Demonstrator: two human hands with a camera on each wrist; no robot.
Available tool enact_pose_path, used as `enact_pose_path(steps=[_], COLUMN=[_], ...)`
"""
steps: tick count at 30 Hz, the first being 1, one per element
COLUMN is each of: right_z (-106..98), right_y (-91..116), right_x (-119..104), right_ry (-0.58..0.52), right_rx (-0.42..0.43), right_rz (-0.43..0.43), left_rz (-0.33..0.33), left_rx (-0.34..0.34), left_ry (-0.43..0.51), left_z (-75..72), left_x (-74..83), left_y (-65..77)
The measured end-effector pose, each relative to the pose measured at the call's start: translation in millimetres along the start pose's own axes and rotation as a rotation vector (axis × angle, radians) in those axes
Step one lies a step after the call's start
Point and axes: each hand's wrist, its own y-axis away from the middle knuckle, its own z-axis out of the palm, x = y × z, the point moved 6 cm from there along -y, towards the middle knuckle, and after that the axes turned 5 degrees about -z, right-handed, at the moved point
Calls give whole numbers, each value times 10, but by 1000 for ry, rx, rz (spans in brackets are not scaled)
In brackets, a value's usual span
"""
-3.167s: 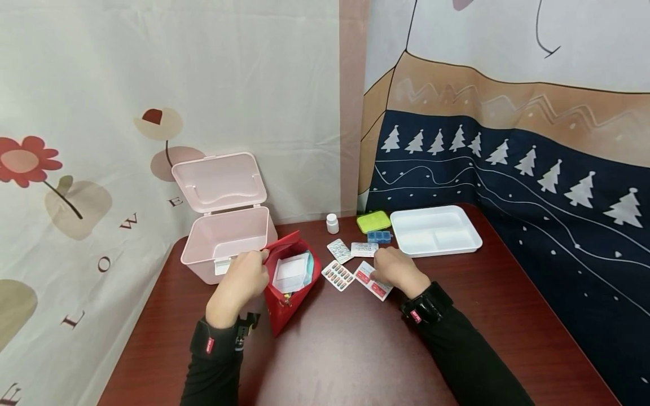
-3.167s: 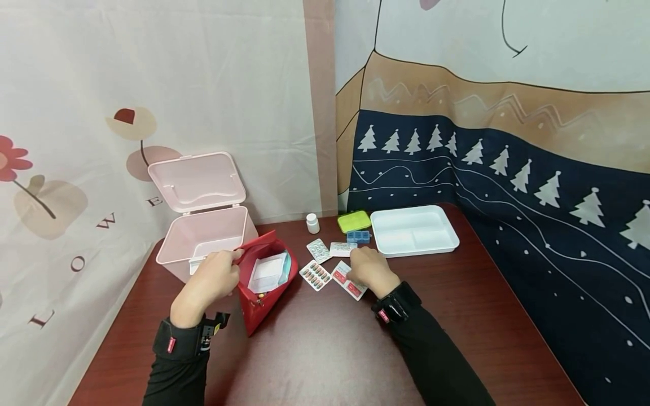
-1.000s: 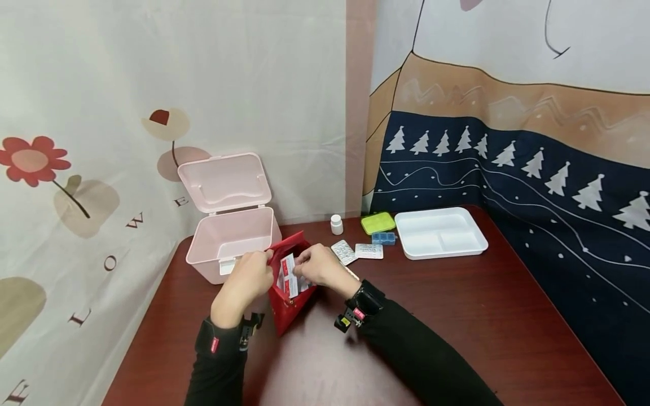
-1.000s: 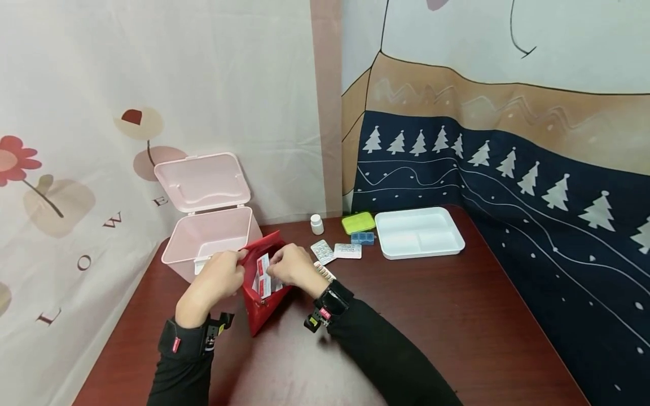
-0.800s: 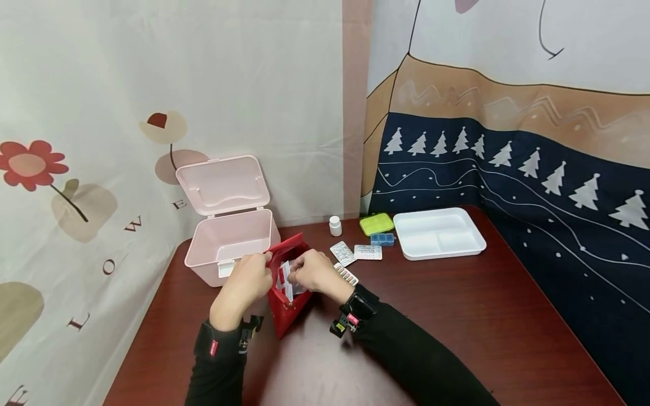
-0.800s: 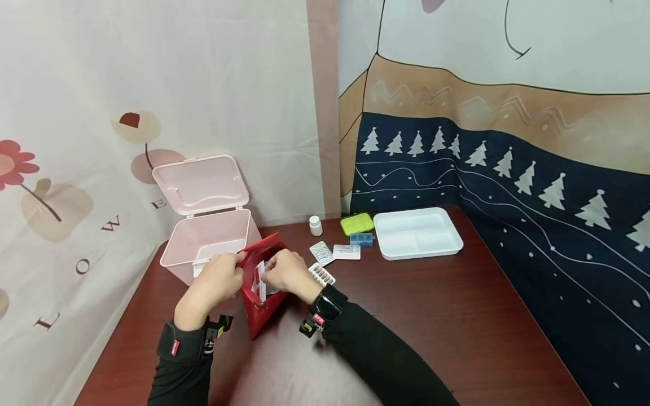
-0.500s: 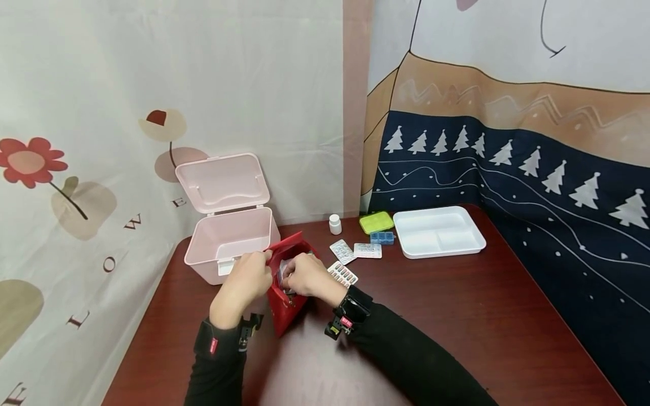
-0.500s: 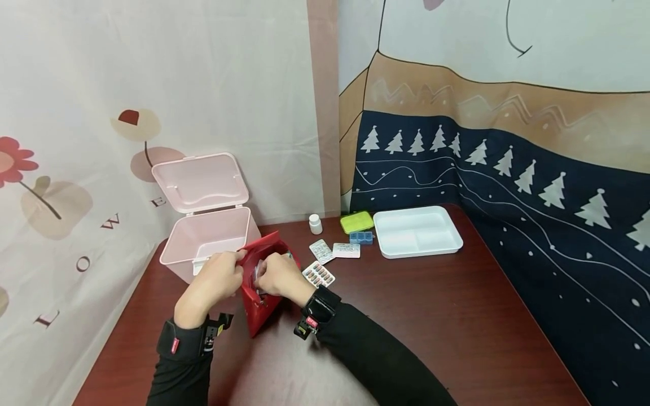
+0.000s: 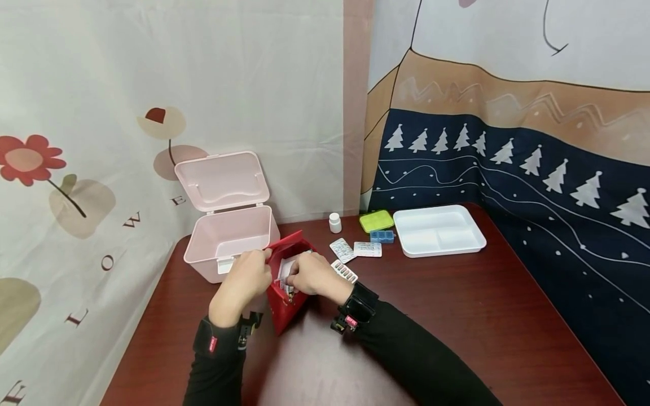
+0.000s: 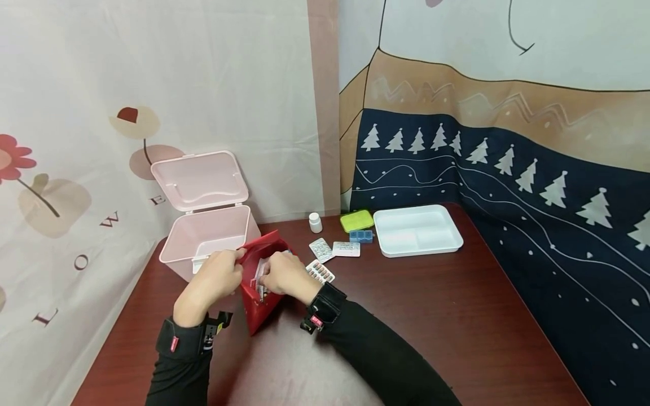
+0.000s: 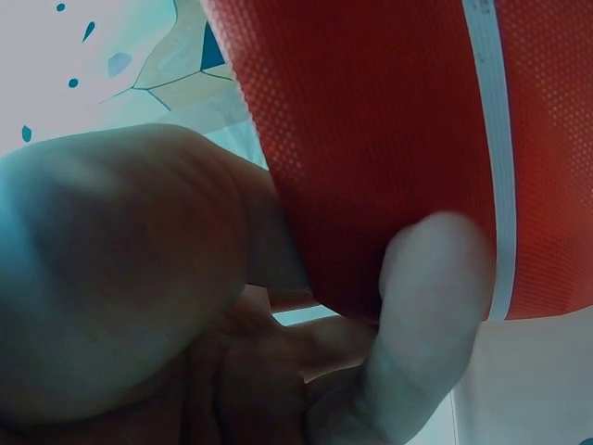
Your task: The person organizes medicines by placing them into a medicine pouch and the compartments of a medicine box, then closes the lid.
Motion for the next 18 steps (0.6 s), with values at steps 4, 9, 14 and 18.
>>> enact_pose_path(steps=[4,9,14,18], right_z=[-131,-357,-608,-721], right_y=[57,165,290,391], right_x=[125,332,517,697], right_ry=[-102,-202,-195,-195], right_rx=[16,42,109,162], right_rz=[20,63,111,159], left_rz=[-24,-19,-29,-38], left_rx=[-16,-19,-25,-29], left_ry=[-2,-13,-8,4], left_z=[5,4,0,7], left_x=[-10,2,14,12], left_y=[-3,-13,1,12])
